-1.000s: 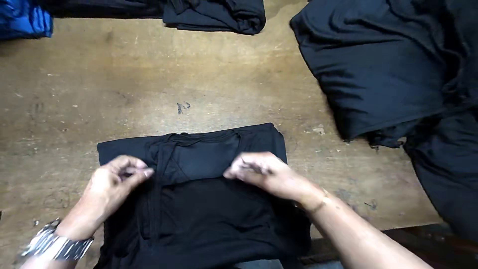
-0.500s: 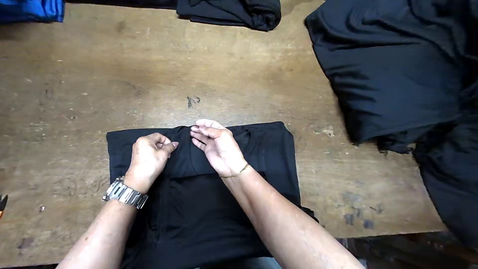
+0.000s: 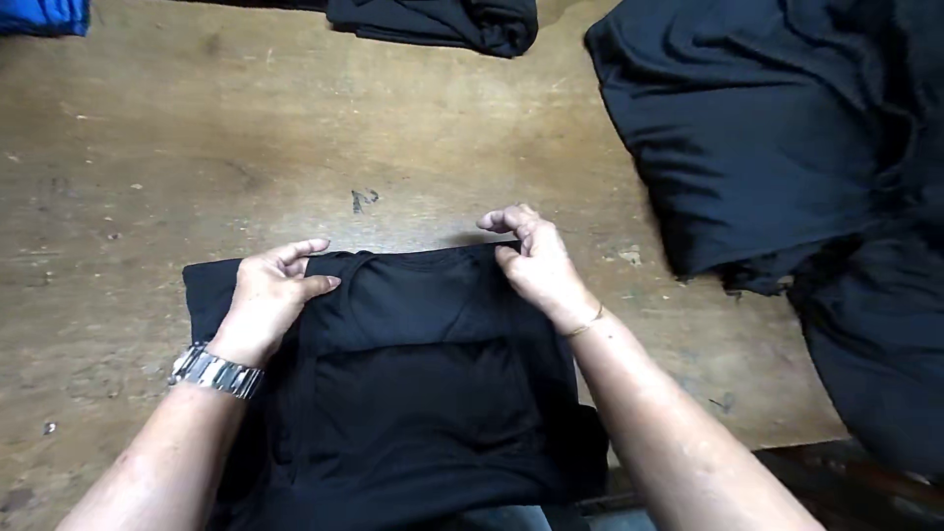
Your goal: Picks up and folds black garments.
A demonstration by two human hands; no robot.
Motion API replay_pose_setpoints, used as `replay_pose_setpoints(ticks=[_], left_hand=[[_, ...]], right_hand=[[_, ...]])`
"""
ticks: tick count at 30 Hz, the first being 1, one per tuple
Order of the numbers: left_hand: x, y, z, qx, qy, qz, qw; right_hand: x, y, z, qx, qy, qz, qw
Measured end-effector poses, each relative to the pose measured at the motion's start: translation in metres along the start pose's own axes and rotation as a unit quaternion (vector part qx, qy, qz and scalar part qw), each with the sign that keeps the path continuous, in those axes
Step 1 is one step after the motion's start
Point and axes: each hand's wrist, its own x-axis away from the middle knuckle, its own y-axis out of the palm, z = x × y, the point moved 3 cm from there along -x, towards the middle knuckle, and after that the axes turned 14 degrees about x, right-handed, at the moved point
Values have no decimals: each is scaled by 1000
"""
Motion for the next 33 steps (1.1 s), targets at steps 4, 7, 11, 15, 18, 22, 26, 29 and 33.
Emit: replay_pose_setpoints(ticks=[4,7,11,15,18,22,26,29,33], left_hand=[[-14,6,16,-262,85,-10,961],[-17,7,21,-310,124,-52,941],[-10,4,24,-254,149,-88,952],[-2,2,24,-167,136,-75,974],[6,-1,25,-107,132,-87,982],[50,-16,37,-108,148,-173,968],[103,-29,-4,-160,110,-288,938],[119,-36,-42,-134,39,-329,934],[100,-40,-16,-126,105,-155,974]], right_hand=[[3,-4,17,120,-5,-90,989],[7,4,19,125,-23,-94,987],[9,10,22,101,-21,-65,993],[10,10,21,98,-6,-87,991],[15,1,15,111,-49,-40,992],[49,-28,-9,40,-152,-25,987],[120,-38,-34,71,-231,-231,943],[155,-4,-23,107,-261,-345,895],[129,-7,-19,97,-199,-208,953]])
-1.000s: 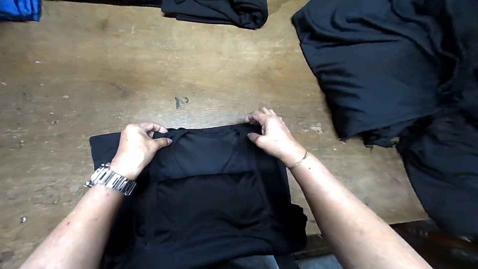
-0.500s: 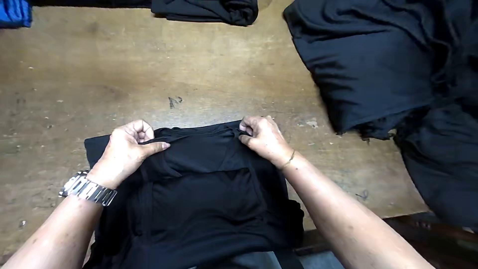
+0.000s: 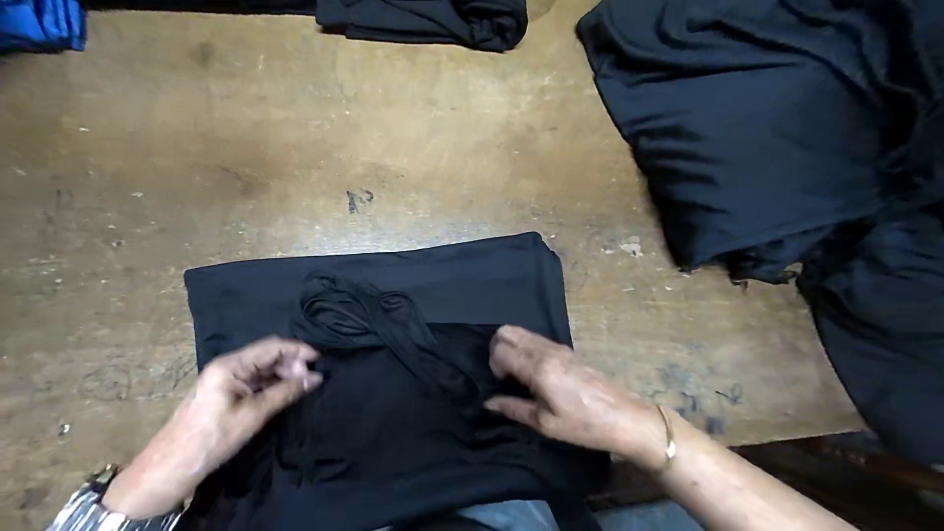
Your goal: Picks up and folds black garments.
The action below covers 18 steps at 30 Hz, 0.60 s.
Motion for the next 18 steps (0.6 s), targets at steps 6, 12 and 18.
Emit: replay_pose_setpoints(ticks=[6,12,18], left_hand=[[-74,-5,-5,-135,-26,69,988],[-107,-6,-9,-221,-107,51,968],[-106,-12,-3,-216,-164,78,959]], right_hand=[[-21,3,-7,67,9,-37,997],[-53,-33,31,-137,42,-10,990],[-81,-107,66,14,179,266,947]])
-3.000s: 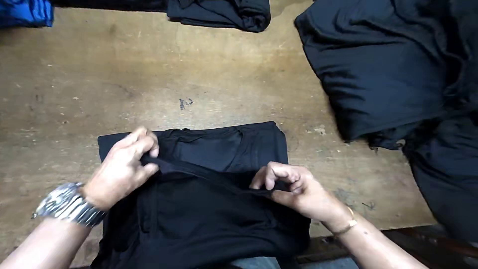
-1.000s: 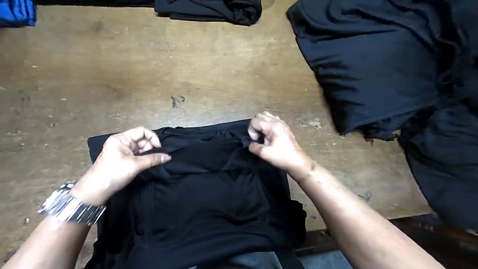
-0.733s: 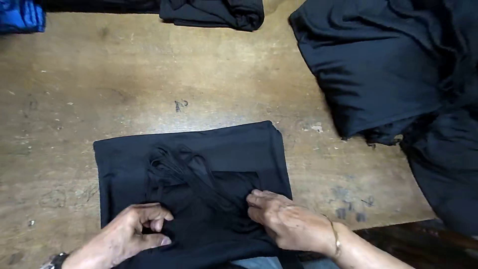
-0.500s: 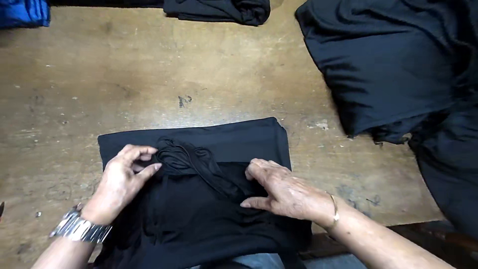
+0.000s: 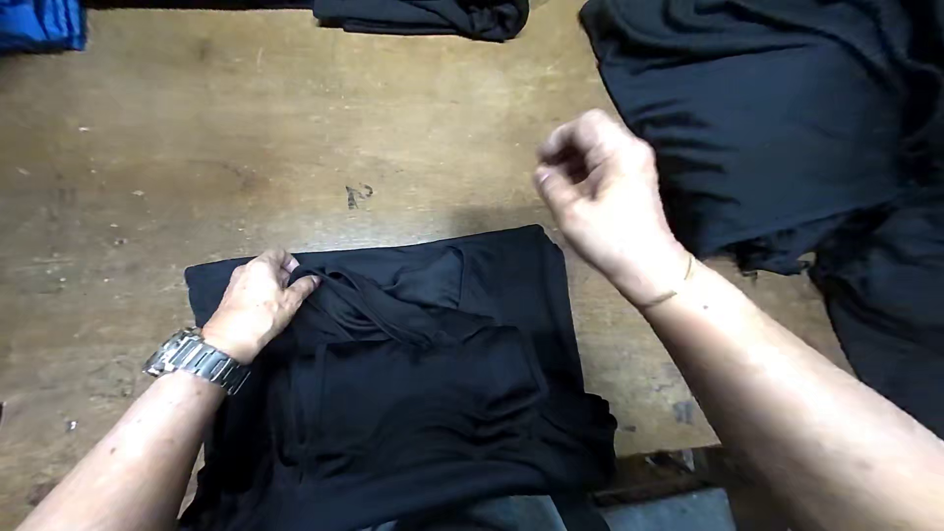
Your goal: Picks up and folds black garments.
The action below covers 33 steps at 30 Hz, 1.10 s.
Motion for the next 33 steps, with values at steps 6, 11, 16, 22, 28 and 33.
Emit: replay_pose_setpoints(ticks=[6,11,16,22,28,33], left_hand=[[8,-1,-12,114,-38,-9,993],[11,-5,-20,200,-22,10,980],[16,-2,-25,283,-71,75,954],[25,-6,-15,533,-157,-2,831],[48,4,-10,567,-231,-90,786],[56,10,-14,495,-187,-70,846]], right_hand=[[86,80,-67,40,-225,-241,943],[36,97,-31,-193,-16,-222,956],[1,63,12,-98,166,-46,980],[59,83,-21,-118,8,-78,990],[60,89,-4,-48,187,-206,959],[74,98,-15,-14,135,-291,947]])
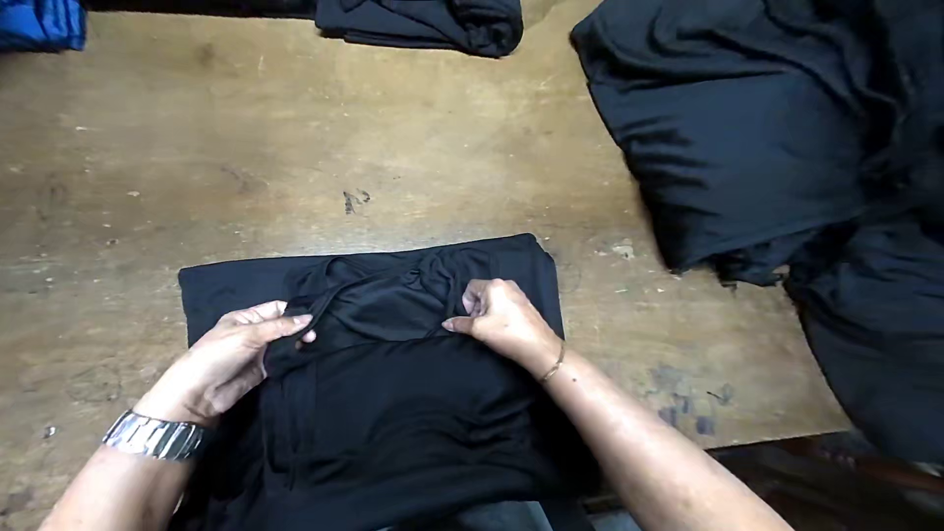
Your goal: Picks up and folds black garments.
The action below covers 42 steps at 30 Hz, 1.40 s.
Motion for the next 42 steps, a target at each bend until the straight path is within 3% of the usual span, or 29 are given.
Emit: replay_pose_setpoints(ticks=[2,5,7,8,10,11,12,13,15,16,19,23,25,27,30,32,37,39,42], left_hand=[[1,0,3,-29,36,15,999],[6,3,18,36,57,-5,998],[8,2,24,-78,102,38,991],[9,4,26,-218,139,76,963],[14,18,28,-418,257,113,864],[19,32,30,-437,308,106,838],[25,51,32,-424,335,93,837],[28,72,30,-373,323,59,868],[19,113,19,-243,198,-29,949],[5,126,10,-232,141,-40,962],[-32,144,-8,-362,74,-24,929],[-46,153,-14,-417,103,-38,903],[-43,150,-12,-306,117,-64,943],[-40,145,-10,-103,85,-61,989],[-39,142,-7,138,45,-42,988],[-36,142,-5,204,24,-56,977],[-30,142,6,202,66,-138,967],[-29,140,10,91,133,-139,977],[-32,137,10,-60,177,-75,980]], right_hand=[[3,2,-2,11,0,14,1000],[5,-1,4,-16,-13,66,998],[7,-1,9,-55,-27,106,993],[9,-1,11,-64,-39,126,989],[14,4,12,-67,-69,182,978],[18,7,10,-67,-94,205,972],[22,10,5,-60,-126,222,965],[27,13,-1,-40,-167,238,956],[37,21,-16,25,-262,266,927],[43,25,-23,53,-296,257,919],[51,36,-30,110,-349,210,907],[53,41,-18,41,-317,202,926],[52,40,-12,-75,-257,160,950],[48,35,-5,-213,-183,110,954],[36,23,-2,-330,-103,21,938],[28,13,-6,-350,-87,-35,932],[16,3,-6,-490,-92,-112,859],[16,0,-7,-560,-69,-85,821],[12,0,-8,-612,-39,-30,790]])
